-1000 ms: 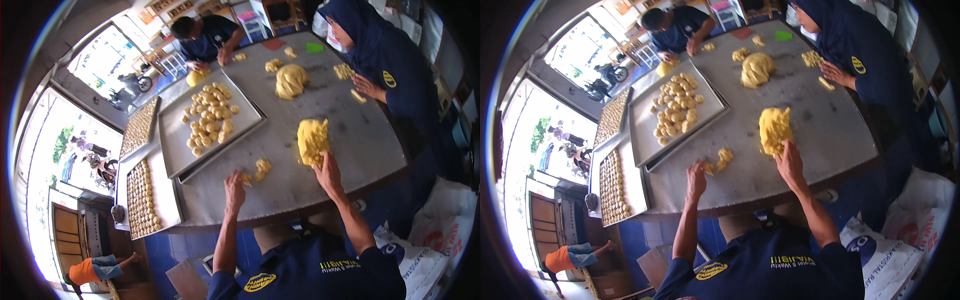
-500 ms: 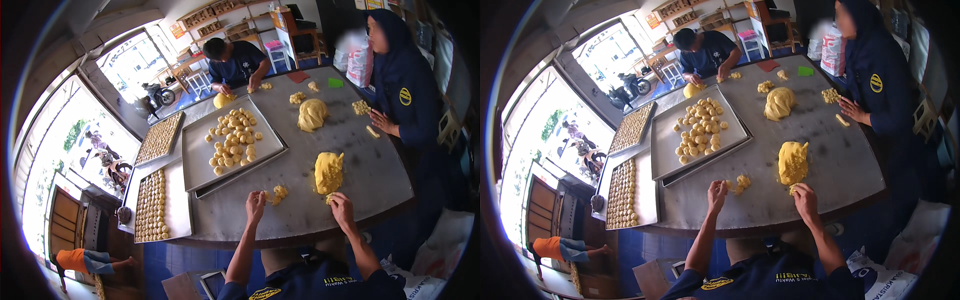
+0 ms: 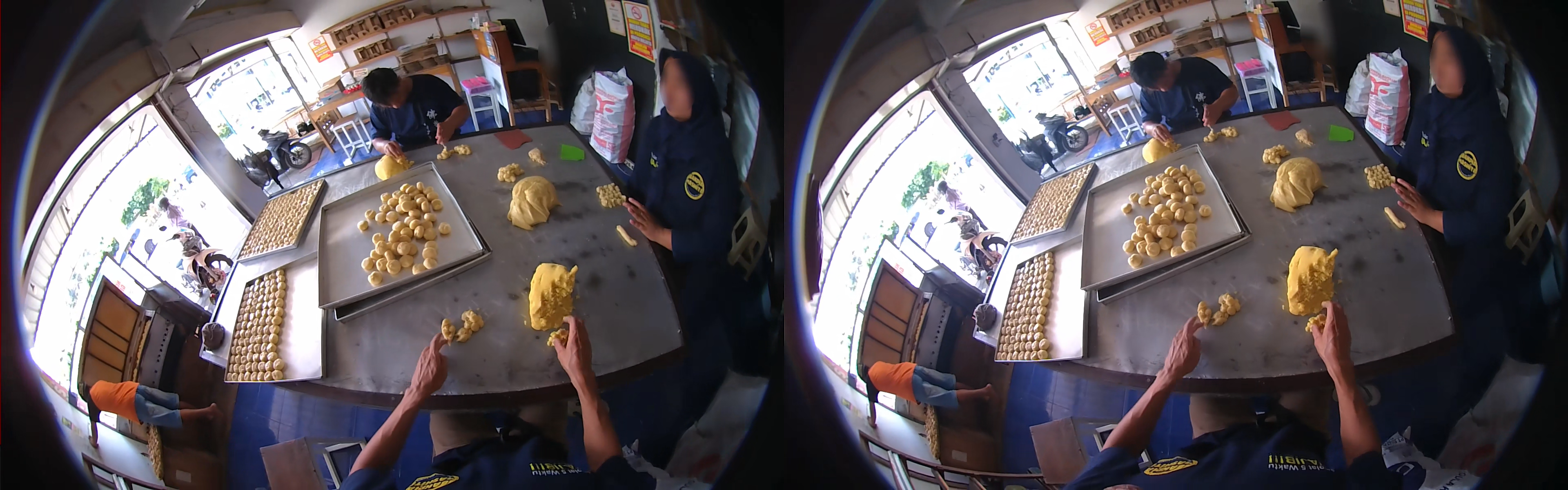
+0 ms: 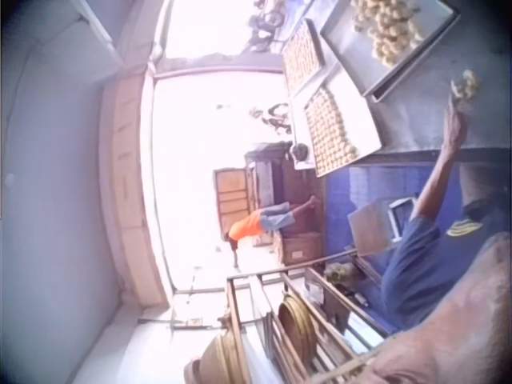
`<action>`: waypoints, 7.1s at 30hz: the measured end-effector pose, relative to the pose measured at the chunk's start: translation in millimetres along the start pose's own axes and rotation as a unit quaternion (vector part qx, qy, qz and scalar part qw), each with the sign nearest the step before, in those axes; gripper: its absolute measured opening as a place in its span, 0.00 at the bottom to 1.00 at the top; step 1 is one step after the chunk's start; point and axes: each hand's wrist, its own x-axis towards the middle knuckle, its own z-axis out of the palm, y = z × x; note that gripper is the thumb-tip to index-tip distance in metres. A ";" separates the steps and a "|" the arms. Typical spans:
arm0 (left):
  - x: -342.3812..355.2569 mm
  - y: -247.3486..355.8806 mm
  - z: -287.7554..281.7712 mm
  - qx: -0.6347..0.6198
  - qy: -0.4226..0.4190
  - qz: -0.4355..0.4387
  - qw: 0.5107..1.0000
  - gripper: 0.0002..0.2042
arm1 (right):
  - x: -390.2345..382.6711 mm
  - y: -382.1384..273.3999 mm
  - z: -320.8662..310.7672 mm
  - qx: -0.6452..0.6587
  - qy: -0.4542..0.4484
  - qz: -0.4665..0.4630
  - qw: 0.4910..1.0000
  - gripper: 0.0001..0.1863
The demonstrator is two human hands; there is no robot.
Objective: The person shapes pastries by separating portions of dough and filling, wrapping the dough around the filling by hand, and rolling them into balls on the table.
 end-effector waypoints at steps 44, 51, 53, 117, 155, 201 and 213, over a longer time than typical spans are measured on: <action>24.9 45.9 78.7 0.189 0.039 0.050 0.980 0.17 | -41.8 -10.4 -4.5 -0.124 -0.150 0.026 0.981 0.34; -18.1 75.1 56.5 0.190 -0.059 -0.098 0.975 0.19 | -50.9 -21.2 -14.7 -0.121 -0.166 -0.069 0.976 0.26; -19.1 80.2 55.1 0.186 -0.078 -0.167 0.965 0.17 | -47.7 -17.2 -20.6 -0.115 -0.170 -0.100 0.974 0.24; 11.3 55.0 71.3 -0.317 -0.146 -0.133 0.928 0.16 | 16.6 4.2 37.3 0.004 -0.042 0.055 0.998 0.21; 26.0 52.5 -34.7 -0.047 0.064 -0.130 0.988 0.17 | 0.9 -6.6 2.1 -0.042 0.046 -0.010 0.998 0.17; 9.8 22.7 -3.9 -0.041 -0.052 -0.103 0.992 0.23 | 14.4 -13.4 -13.8 -0.022 -0.117 0.022 0.993 0.19; -2.3 76.3 46.8 0.136 -0.091 0.109 0.980 0.12 | -5.5 -0.9 6.1 -0.029 -0.043 -0.006 0.999 0.17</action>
